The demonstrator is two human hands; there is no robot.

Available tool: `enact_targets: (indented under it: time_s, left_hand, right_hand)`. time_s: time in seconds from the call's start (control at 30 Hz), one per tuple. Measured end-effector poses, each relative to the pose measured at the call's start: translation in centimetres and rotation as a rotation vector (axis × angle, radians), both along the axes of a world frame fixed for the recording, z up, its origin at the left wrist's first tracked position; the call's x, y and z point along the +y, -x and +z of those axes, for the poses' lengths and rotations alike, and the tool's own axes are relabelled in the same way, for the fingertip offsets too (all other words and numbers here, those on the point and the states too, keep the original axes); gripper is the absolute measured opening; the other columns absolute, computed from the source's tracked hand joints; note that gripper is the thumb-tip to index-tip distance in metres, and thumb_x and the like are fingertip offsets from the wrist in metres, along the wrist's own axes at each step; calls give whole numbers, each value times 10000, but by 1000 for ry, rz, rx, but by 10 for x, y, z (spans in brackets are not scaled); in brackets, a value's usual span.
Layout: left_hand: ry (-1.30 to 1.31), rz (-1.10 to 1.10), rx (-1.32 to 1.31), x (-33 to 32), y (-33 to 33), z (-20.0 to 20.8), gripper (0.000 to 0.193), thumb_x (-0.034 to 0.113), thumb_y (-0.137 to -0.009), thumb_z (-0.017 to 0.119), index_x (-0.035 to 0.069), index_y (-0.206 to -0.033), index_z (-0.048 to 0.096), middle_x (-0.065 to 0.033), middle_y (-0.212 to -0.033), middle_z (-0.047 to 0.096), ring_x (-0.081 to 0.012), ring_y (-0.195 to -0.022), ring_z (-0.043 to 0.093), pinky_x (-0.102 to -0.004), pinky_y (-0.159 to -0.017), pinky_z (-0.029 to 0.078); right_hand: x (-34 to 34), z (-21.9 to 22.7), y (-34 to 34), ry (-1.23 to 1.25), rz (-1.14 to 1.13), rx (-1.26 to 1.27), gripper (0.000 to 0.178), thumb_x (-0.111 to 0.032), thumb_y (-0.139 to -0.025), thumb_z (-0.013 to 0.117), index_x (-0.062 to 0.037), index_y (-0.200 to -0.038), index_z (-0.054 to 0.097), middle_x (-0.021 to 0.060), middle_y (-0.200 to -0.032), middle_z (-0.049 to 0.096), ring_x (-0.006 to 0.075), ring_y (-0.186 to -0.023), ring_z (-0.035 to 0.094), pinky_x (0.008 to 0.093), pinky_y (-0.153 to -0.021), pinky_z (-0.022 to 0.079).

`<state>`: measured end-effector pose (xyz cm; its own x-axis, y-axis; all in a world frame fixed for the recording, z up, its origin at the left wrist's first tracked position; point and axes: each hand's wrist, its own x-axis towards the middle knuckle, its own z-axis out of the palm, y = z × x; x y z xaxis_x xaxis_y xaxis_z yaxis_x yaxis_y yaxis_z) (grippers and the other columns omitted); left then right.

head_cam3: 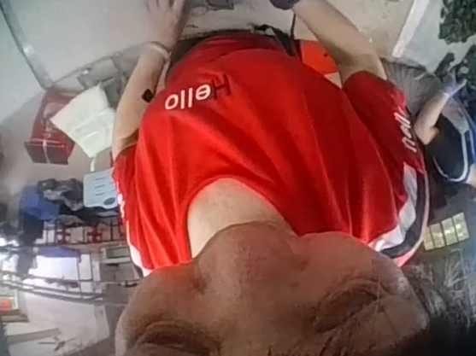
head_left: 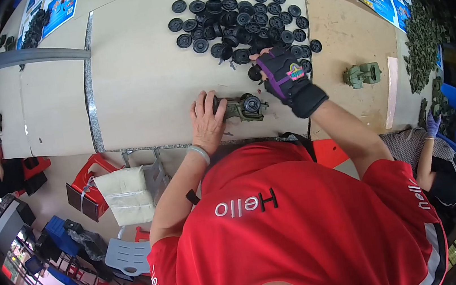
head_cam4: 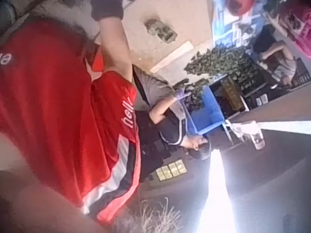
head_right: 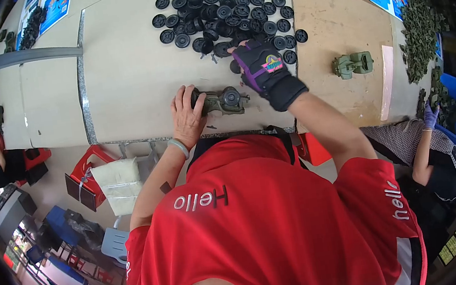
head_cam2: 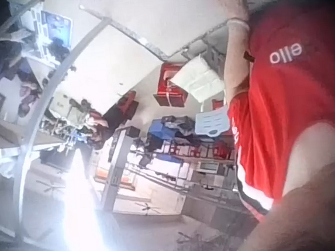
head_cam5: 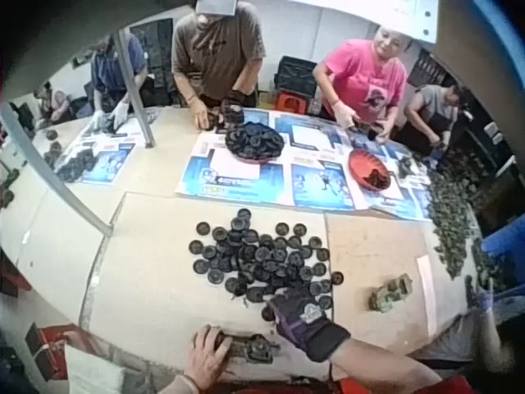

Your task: Assembling plastic wheels and axles onto green toy car bodies at a factory workstation.

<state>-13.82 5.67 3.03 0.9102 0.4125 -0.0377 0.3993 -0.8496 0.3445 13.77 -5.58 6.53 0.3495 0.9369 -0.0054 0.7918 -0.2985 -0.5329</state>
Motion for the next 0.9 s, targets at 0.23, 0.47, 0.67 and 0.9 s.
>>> enact_targets:
  time_s: [0.23, 0.47, 0.67, 0.9]
  left_hand:
    - [48, -98, 40, 12, -22, 19, 739, 129, -680, 830, 190, -1372, 580, -168, -1493, 446, -428, -1460, 391, -542, -1006, 513]
    - [358, 91, -26, 28, -24, 17, 637, 193, -717, 843, 165, -1314, 625, -119, -1332, 580, -400, -1319, 553, -534, -990, 551]
    - [1822, 612, -79, 45, -13, 25, 587, 446, -1013, 588, 64, -1456, 542, -143, -1379, 677, -255, -1221, 688, -443, -951, 608]
    - [2227, 571, -215, 42, -5, 17, 692, 506, -1041, 472, 59, -1570, 462, -191, -1520, 605, -277, -1301, 659, -447, -956, 605]
  right_hand:
    - [-2, 2, -28, 239, 302, -403, 418, -153, -897, 662, -205, -1311, 690, 164, -1332, 656, 371, -1119, 674, 503, -939, 560]
    - [-15, -2, -34, 122, 290, -236, 517, -164, -804, 804, -150, -1307, 686, 150, -1297, 654, 348, -1160, 659, 496, -970, 551]
    - [-38, -11, -30, -14, 12, 185, 518, -123, -788, 837, -96, -1276, 666, 152, -1137, 691, 378, -1073, 668, 480, -938, 542]
    - [-49, -10, -18, -11, 29, 173, 521, -71, -781, 820, -80, -1275, 656, 168, -1118, 682, 357, -1010, 699, 435, -888, 574]
